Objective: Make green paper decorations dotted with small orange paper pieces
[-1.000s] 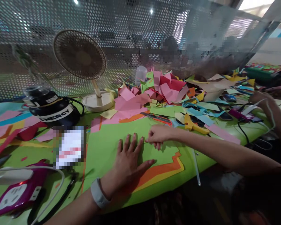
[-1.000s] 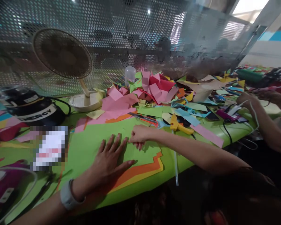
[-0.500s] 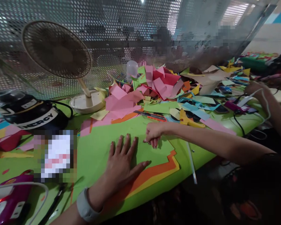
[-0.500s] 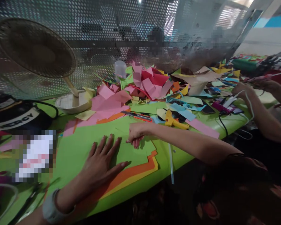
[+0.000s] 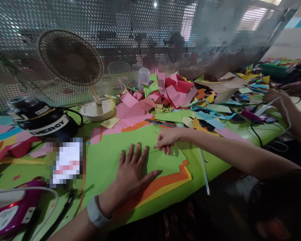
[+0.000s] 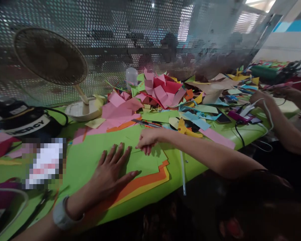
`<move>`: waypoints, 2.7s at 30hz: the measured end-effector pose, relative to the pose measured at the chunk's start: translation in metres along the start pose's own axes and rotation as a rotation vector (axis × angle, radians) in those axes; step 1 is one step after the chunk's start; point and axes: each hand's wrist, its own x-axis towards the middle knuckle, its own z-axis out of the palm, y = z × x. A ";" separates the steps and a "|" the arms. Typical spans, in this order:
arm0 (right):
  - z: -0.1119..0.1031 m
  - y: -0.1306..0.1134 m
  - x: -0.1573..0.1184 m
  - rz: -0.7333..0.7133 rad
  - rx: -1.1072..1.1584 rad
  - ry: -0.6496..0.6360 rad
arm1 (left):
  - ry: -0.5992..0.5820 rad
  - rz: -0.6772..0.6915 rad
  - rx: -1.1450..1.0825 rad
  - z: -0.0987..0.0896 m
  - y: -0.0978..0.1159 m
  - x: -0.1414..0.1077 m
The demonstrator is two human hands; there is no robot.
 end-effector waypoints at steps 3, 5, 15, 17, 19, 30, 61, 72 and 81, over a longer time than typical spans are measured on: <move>0.012 -0.016 0.019 0.013 -0.012 -0.071 | -0.005 0.001 0.001 0.000 0.000 0.000; 0.015 -0.019 0.029 0.033 -0.019 -0.105 | 0.001 0.000 -0.002 0.001 -0.001 0.000; 0.011 -0.007 0.037 0.014 0.004 -0.163 | -0.042 -0.027 -0.029 -0.004 0.002 0.002; 0.012 -0.006 0.036 -0.001 -0.004 -0.158 | -0.067 -0.032 -0.028 -0.006 -0.002 -0.002; 0.012 -0.005 0.035 -0.014 -0.011 -0.149 | -0.071 -0.040 -0.012 -0.007 -0.011 -0.010; 0.012 0.001 0.039 -0.054 -0.019 -0.134 | 0.018 -0.269 -0.062 -0.068 -0.059 -0.009; 0.004 0.003 0.033 0.031 -0.085 -0.113 | -0.679 -0.556 -0.709 -0.046 -0.091 0.036; -0.006 0.036 0.001 0.139 -0.143 0.006 | -0.614 -0.673 -0.767 -0.052 -0.111 0.006; -0.004 0.029 -0.026 -0.093 -0.247 0.308 | -0.449 -0.665 -0.784 -0.067 -0.097 0.005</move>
